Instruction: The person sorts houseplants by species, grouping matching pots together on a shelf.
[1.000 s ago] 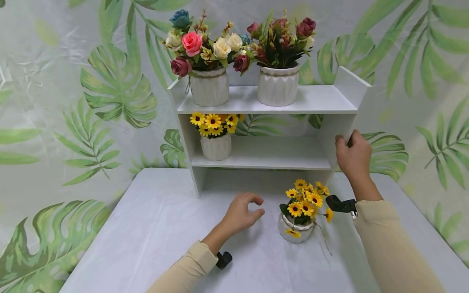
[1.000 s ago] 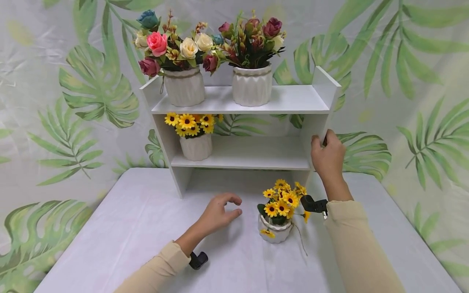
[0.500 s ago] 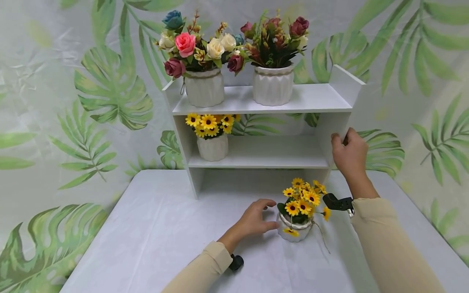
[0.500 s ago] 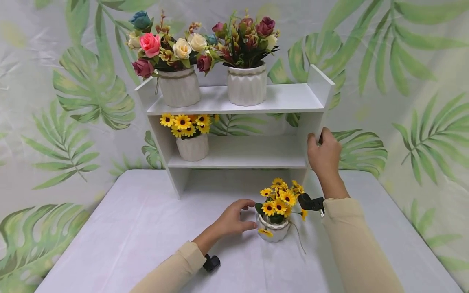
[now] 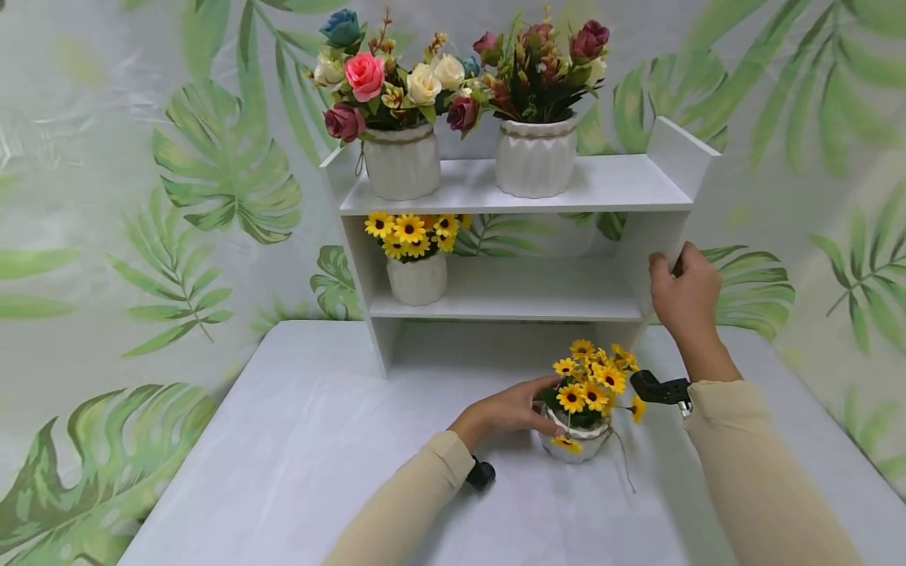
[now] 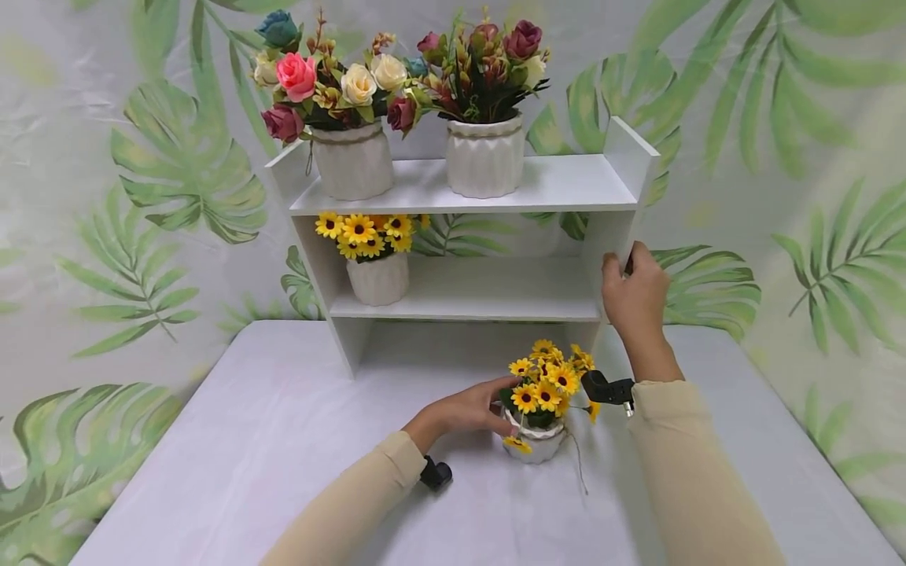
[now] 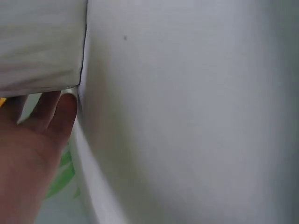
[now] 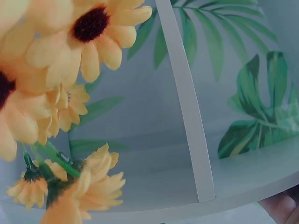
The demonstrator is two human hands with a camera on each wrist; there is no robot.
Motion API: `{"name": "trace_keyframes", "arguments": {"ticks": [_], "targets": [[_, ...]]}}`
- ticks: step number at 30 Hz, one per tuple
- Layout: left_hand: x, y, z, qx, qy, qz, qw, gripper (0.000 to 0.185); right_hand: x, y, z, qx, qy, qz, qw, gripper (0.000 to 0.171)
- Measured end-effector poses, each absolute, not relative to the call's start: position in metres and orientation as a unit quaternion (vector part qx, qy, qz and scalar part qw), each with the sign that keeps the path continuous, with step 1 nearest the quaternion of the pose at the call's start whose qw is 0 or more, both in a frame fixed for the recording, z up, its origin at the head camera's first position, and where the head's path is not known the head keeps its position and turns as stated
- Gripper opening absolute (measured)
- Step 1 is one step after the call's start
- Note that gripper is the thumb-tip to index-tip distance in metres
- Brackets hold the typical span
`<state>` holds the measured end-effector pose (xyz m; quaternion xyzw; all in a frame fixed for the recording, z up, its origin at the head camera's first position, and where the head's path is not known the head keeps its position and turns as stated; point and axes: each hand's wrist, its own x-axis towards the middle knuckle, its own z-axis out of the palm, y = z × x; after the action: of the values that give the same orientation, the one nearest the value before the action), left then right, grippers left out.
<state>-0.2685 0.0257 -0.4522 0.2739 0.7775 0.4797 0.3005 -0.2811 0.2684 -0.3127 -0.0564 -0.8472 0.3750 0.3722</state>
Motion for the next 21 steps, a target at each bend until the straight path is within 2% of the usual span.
{"name": "trace_keyframes", "arguments": {"ticks": [7, 21], "targets": [[-0.273, 0.035, -0.451, 0.276, 0.767, 0.470, 0.339, 0.092, -0.279, 0.274, -0.311, -0.059, -0.848, 0.386, 0.358, 0.038], [-0.273, 0.037, -0.453, 0.277, 0.779, 0.456, 0.329, 0.091, -0.283, 0.274, -0.313, -0.075, -0.851, 0.389, 0.344, 0.041]]}}
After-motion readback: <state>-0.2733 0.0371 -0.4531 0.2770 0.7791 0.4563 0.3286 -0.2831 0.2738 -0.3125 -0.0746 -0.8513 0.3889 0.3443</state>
